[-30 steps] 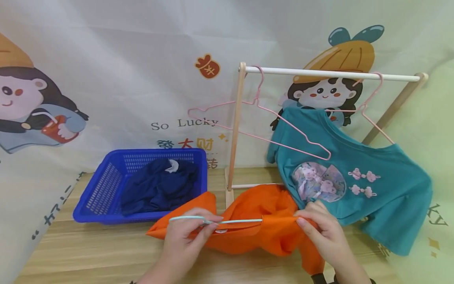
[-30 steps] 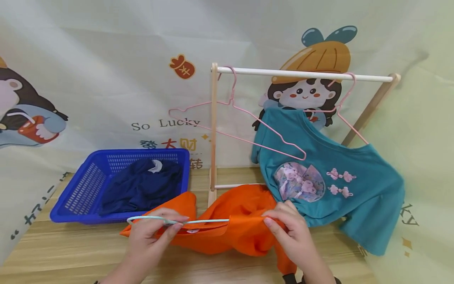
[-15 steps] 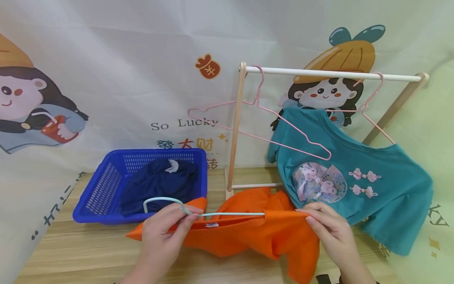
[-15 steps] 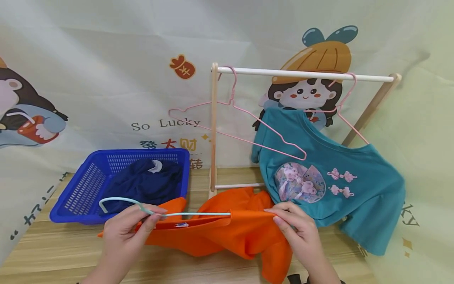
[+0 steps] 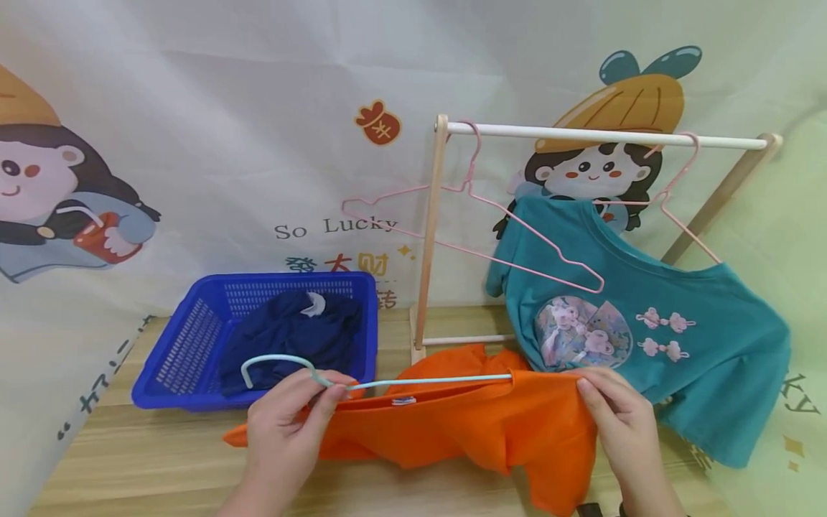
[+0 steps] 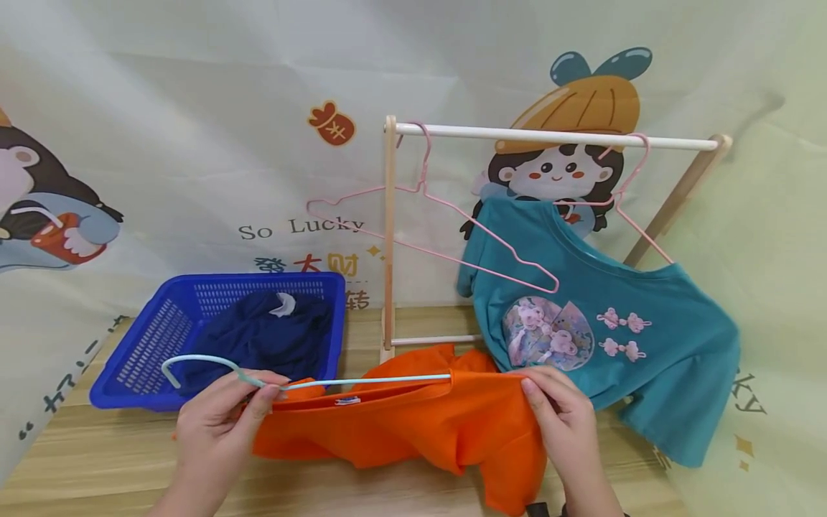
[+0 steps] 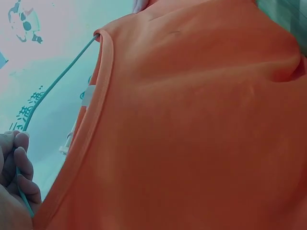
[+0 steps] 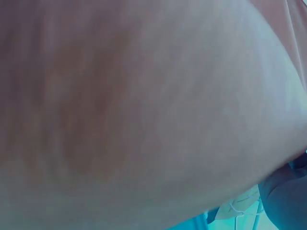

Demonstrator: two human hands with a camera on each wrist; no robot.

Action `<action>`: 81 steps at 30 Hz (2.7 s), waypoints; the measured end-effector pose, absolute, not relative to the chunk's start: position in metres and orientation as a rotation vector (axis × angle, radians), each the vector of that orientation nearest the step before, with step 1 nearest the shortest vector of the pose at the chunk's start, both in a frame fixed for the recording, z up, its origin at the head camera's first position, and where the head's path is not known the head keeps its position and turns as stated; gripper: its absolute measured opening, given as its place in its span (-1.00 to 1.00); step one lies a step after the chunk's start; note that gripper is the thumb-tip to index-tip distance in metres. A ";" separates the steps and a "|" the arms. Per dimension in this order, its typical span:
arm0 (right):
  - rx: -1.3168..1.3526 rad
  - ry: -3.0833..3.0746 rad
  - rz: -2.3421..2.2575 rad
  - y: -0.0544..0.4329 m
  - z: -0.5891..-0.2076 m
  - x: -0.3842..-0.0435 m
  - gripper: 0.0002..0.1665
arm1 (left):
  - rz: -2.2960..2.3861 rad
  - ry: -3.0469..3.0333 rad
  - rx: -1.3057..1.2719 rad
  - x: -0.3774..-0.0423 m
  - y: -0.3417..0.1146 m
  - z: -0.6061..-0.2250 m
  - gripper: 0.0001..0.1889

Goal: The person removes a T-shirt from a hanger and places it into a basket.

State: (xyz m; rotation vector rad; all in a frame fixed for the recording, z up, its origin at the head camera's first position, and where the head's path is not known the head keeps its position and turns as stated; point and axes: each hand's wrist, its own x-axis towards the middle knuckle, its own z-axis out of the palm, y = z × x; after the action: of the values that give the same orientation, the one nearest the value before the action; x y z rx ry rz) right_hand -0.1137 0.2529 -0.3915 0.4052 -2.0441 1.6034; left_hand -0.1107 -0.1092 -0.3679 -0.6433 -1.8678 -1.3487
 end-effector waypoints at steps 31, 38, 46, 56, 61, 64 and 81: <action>0.061 -2.237 1.722 0.256 -0.392 -0.110 -0.66 | -1.548 -1.897 -0.635 -0.108 -0.095 -0.372 -0.77; 0.455 -2.235 1.145 0.243 -0.381 -0.101 -0.44 | -1.510 -2.031 -0.790 -0.111 -0.082 -0.378 -0.83; 0.722 -2.465 0.887 0.226 -0.389 -0.098 -0.55 | -1.511 -2.121 -0.866 -0.109 -0.070 -0.383 -0.90; 0.891 -2.358 1.228 0.219 -0.407 -0.100 -0.75 | -1.457 -2.188 -0.817 -0.108 -0.071 -0.384 -0.93; 0.831 -2.236 1.347 0.231 -0.415 -0.104 -0.69 | -1.268 -2.336 -0.653 -0.111 -0.086 -0.378 -0.71; 0.776 -2.186 1.374 0.241 -0.417 -0.104 -0.65 | -1.122 -2.463 -0.534 -0.115 -0.099 -0.375 -0.66; 0.566 -2.253 1.193 0.277 -0.399 -0.096 -0.68 | -0.992 -2.432 -0.451 -0.123 -0.128 -0.379 -0.82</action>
State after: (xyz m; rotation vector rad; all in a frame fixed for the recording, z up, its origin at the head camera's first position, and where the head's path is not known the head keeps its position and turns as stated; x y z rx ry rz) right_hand -0.0959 0.2775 -0.3993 0.5661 -2.2531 1.1934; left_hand -0.1230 -0.1277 -0.3789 -0.4514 -2.4322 -0.9923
